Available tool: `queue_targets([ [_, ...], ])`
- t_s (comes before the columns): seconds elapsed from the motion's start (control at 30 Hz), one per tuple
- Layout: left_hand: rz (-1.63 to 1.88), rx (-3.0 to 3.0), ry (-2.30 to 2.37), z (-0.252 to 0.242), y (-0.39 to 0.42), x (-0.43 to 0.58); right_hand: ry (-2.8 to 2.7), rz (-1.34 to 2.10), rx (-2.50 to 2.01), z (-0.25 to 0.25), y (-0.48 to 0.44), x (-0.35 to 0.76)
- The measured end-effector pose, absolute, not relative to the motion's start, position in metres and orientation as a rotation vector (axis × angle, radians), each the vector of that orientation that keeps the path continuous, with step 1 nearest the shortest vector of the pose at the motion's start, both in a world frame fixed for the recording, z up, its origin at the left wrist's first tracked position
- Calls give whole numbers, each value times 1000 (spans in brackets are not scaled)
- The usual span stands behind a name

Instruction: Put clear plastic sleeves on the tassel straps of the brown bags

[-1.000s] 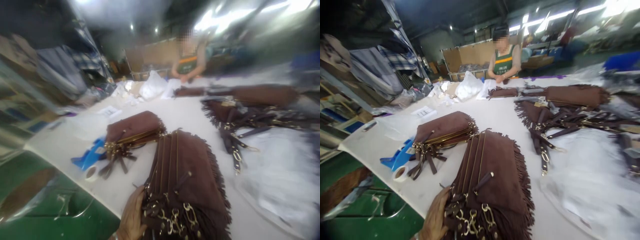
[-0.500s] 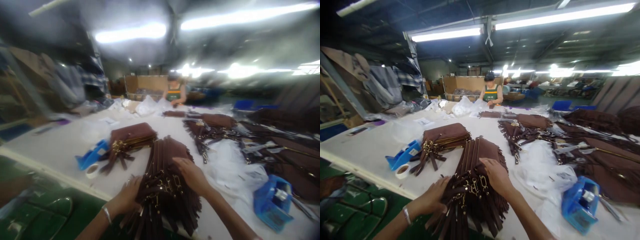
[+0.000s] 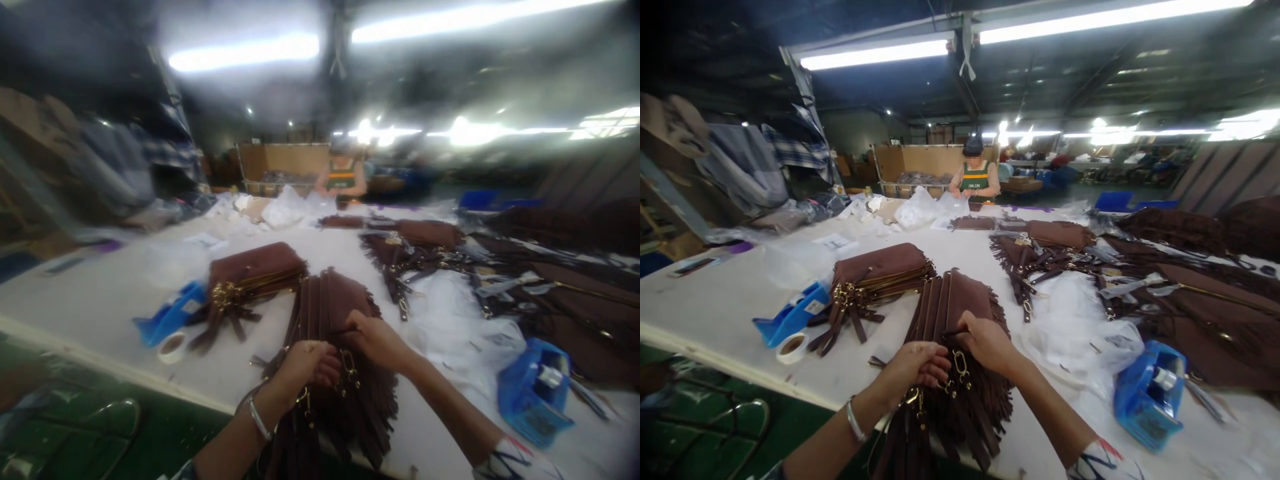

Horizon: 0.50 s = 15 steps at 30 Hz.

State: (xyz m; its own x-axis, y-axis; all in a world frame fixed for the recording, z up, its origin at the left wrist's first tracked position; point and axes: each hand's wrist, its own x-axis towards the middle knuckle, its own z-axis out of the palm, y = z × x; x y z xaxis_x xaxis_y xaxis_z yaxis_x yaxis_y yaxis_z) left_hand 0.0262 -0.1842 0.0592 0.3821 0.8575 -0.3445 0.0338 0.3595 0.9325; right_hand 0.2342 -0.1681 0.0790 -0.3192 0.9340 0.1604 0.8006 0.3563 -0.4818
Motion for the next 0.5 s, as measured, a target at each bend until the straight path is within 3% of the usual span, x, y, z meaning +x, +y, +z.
queue_targets([
  [0.23, 645, 815, 1007, 60, -182, 47, -2082, 377, -1558, 67, -215, 200],
  [0.37, 688, 947, 1114, 43, -179, 53, -2192, 156, -1336, 40, -236, 172],
  [0.5, 694, 1031, 1184, 35, -181, 53, -2142, 152, -1163, 29, -254, 178],
])
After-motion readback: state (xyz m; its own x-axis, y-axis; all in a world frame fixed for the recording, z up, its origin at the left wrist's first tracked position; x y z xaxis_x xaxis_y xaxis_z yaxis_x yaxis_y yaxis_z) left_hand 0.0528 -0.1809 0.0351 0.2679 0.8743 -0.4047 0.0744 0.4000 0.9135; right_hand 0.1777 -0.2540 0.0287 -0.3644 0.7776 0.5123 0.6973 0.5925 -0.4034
